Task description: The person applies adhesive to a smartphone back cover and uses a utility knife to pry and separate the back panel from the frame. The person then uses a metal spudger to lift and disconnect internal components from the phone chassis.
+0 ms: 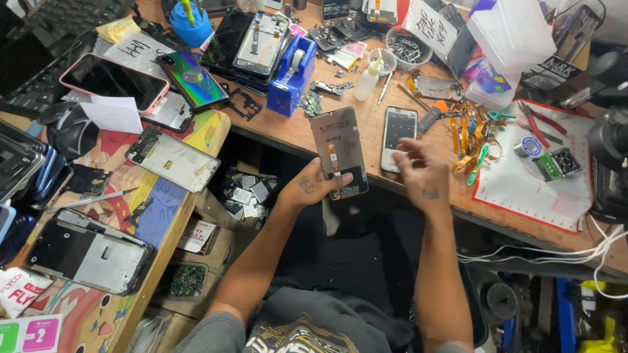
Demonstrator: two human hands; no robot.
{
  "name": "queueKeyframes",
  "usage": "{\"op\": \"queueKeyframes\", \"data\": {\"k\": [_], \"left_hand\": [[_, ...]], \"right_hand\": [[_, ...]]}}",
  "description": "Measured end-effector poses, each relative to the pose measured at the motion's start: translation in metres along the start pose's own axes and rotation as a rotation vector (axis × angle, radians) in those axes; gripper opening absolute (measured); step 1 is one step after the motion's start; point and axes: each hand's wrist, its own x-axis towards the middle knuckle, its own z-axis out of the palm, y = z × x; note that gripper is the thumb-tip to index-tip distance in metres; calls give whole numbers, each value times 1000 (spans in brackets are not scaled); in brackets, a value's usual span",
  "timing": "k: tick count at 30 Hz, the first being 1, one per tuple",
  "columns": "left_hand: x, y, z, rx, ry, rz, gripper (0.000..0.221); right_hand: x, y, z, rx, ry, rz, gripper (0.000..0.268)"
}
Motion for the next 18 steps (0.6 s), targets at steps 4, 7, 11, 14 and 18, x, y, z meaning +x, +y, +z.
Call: {"op": "queueKeyframes", "data": {"k": [4, 7, 11, 14, 18], "left_hand": [[0, 7, 15, 57, -77, -6, 44], [-2, 9, 26, 102, -95, -72, 43], [8, 8, 26, 278, -57, -75, 38], [25, 6, 19, 342, 101, 61, 28], [66, -5, 22, 212, 351, 117, 16]], "right_hand": [[-19, -2, 17, 438, -311, 8, 32], [-27, 10, 31, 568, -343, 72, 23], [-38, 40, 19, 726, -229, 85, 15], [-54, 66, -11, 756, -90, 51, 16], [-96, 110, -75, 826, 188, 94, 22]]}}
